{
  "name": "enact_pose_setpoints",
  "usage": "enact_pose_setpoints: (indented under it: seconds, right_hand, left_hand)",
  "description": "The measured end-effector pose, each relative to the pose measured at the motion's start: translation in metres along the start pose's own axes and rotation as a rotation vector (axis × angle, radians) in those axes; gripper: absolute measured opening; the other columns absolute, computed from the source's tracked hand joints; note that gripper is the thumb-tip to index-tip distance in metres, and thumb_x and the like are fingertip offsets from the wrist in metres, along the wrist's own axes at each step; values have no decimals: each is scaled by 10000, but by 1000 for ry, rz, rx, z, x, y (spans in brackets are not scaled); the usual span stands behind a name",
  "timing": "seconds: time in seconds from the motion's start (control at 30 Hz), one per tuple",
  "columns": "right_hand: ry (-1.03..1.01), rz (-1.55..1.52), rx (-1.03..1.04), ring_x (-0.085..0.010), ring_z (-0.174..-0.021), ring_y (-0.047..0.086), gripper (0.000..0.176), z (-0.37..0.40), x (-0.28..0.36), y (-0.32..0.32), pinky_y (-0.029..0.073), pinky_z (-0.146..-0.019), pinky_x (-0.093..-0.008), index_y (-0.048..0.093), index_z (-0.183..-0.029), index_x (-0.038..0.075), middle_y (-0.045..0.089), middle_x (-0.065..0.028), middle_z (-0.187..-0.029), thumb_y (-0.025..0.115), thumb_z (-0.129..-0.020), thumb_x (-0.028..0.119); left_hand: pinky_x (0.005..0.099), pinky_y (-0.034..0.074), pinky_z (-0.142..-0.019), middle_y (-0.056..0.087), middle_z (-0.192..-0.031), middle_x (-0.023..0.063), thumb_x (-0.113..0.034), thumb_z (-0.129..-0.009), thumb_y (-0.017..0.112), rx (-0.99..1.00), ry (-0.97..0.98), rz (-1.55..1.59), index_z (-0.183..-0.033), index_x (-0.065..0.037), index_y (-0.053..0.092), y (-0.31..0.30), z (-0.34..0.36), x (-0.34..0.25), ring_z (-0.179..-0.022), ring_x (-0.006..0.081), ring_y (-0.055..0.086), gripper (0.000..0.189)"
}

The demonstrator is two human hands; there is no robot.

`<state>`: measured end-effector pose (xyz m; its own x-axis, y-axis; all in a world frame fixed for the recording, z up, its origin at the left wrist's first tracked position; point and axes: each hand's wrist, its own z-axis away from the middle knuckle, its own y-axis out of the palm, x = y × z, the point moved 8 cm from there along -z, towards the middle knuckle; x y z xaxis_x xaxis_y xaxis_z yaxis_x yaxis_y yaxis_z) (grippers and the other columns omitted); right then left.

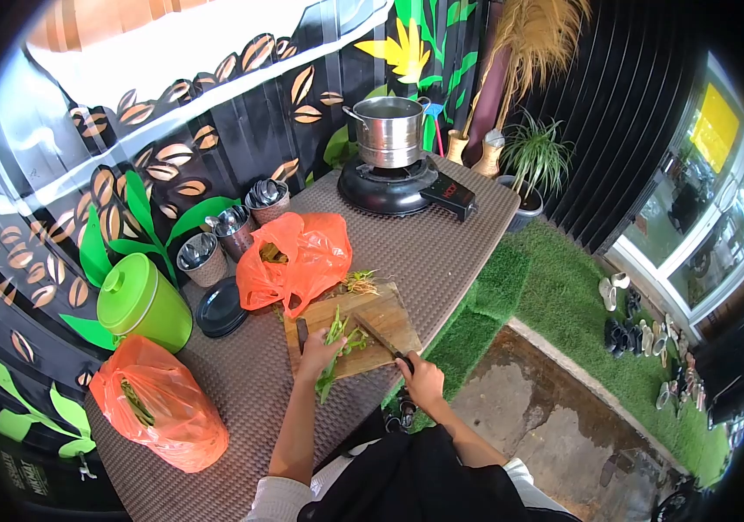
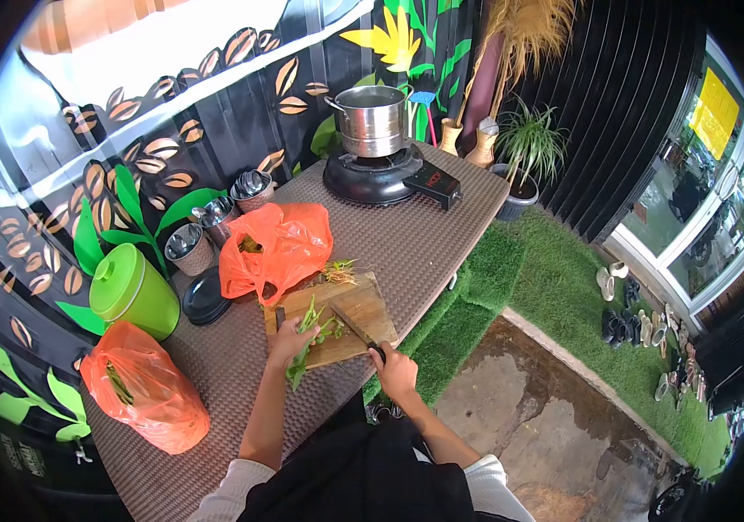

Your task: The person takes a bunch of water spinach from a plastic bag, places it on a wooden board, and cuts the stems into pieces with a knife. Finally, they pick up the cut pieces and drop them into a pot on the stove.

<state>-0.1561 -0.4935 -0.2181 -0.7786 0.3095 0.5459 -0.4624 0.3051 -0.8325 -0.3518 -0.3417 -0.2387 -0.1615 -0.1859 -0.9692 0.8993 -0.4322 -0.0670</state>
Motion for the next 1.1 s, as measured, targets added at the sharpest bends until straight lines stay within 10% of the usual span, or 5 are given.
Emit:
enact_pose_setpoints:
  seconds: [1.1]
  right_hand:
    - [30,-345,92,-457,-735,607,332,8,3,16,466,-628,-505,563,-956,8,603,-272,-728,522,-949,337]
  left_hand:
    - [278,440,-540,640,-821,86,-235,-910,638,-344,-11,-85,-1110,71,580,-4,-2,30,-583,101,523,371]
